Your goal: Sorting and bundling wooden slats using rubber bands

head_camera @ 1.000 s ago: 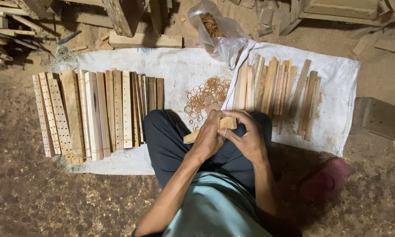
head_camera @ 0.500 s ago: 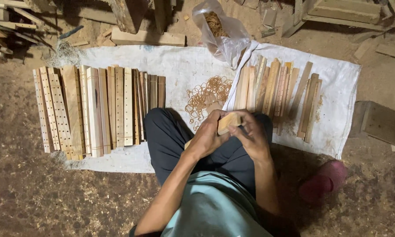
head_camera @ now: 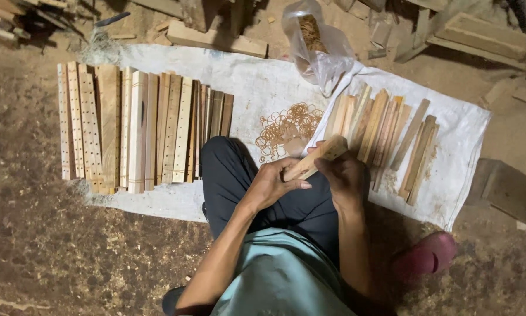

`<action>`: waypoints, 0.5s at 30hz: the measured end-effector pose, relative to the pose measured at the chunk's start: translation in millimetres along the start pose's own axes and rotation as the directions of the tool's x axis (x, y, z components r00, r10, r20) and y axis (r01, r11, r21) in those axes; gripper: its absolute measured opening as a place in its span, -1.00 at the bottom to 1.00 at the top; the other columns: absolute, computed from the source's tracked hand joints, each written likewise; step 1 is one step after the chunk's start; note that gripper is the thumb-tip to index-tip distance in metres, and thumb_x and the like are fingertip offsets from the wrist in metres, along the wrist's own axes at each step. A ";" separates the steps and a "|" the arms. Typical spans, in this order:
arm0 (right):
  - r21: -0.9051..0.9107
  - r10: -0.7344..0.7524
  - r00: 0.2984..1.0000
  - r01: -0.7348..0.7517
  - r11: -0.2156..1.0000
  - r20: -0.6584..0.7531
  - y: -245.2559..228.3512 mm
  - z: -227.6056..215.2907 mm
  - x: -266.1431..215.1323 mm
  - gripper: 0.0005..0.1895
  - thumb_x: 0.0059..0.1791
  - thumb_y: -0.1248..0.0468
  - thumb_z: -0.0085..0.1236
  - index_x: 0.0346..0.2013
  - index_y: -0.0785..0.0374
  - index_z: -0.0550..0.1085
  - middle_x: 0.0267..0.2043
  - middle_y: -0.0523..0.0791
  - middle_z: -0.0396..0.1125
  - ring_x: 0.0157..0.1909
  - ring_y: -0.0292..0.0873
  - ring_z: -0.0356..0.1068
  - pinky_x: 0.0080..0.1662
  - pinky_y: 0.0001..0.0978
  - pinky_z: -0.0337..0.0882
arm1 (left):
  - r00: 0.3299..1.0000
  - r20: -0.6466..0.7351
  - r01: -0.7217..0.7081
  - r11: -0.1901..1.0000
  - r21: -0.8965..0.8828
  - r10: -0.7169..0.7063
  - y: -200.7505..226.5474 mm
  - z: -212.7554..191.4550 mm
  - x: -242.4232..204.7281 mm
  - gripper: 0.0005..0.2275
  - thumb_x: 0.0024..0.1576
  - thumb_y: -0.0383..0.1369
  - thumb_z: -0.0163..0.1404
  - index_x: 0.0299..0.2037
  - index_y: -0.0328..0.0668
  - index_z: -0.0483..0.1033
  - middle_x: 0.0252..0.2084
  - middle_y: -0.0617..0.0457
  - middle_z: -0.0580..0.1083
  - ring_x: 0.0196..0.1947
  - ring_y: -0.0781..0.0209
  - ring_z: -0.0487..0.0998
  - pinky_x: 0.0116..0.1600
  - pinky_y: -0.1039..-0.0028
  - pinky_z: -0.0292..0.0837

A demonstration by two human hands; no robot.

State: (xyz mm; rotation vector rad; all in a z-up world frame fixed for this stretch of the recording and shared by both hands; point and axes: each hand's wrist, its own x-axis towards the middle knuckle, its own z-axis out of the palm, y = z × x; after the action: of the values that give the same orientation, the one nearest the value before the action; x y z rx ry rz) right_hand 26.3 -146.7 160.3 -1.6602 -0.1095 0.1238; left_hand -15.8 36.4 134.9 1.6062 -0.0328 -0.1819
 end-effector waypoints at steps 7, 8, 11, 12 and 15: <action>0.078 0.064 0.998 -0.065 0.995 0.015 30.4 23.2 15.0 -0.78 -0.03 0.27 0.27 -0.15 0.26 0.49 -0.29 -0.13 0.47 -0.23 -0.29 0.43 -0.15 -0.48 0.40 | 0.988 -0.132 0.065 0.993 -0.095 -0.077 -28.8 -20.3 -19.9 -0.68 0.08 -0.31 0.26 0.00 -0.31 0.60 -0.29 -0.32 0.57 -0.19 -0.03 0.58 -0.16 0.27 0.48; 0.075 0.105 0.992 -0.110 0.991 0.074 31.1 32.3 17.6 -0.70 -0.06 0.21 0.33 -0.12 0.26 0.50 -0.27 -0.12 0.46 -0.22 -0.25 0.42 -0.12 -0.41 0.41 | 0.984 -0.147 0.081 0.986 -0.146 -0.103 -40.3 -21.9 -19.5 -0.68 0.07 -0.30 0.28 -0.03 -0.28 0.60 -0.33 -0.19 0.57 -0.27 0.14 0.56 -0.20 0.38 0.50; 0.048 0.166 0.974 -0.175 0.983 0.157 36.6 60.6 17.4 -0.65 -0.07 0.17 0.36 -0.11 0.29 0.50 -0.30 -0.10 0.40 -0.23 -0.22 0.38 -0.12 -0.38 0.38 | 0.969 -0.199 0.104 0.974 -0.204 -0.145 -48.7 -34.2 -21.7 -0.70 0.08 -0.29 0.27 -0.03 -0.24 0.61 -0.36 -0.06 0.58 -0.35 0.31 0.56 -0.25 0.49 0.53; 0.029 0.188 0.967 -0.196 0.980 0.169 39.0 69.7 15.0 -0.68 -0.04 0.19 0.35 -0.14 0.32 0.49 -0.35 -0.10 0.34 -0.26 -0.23 0.34 -0.15 -0.42 0.33 | 0.960 -0.226 0.116 0.971 -0.208 -0.163 -47.6 -38.9 -23.9 -0.71 0.11 -0.30 0.24 -0.01 -0.23 0.60 -0.36 -0.07 0.60 -0.36 0.31 0.58 -0.26 0.49 0.54; 0.126 0.237 0.959 -0.257 0.958 0.153 5.7 112.0 18.7 -0.70 -0.01 0.24 0.28 -0.06 0.29 0.46 -0.32 -0.15 0.37 -0.26 -0.27 0.40 -0.13 -0.45 0.35 | 0.929 -0.310 0.181 0.979 -0.095 -0.202 -37.9 -54.2 -41.7 -0.59 0.05 -0.28 0.27 0.08 -0.24 0.52 -0.19 -0.13 0.61 -0.26 0.12 0.62 -0.16 0.34 0.54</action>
State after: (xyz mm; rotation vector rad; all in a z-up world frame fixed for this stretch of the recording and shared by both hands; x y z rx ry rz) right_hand 28.4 -34.2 144.0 -1.5138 0.0049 0.4269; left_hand -52.9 97.4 103.1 1.5565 0.3779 -0.0716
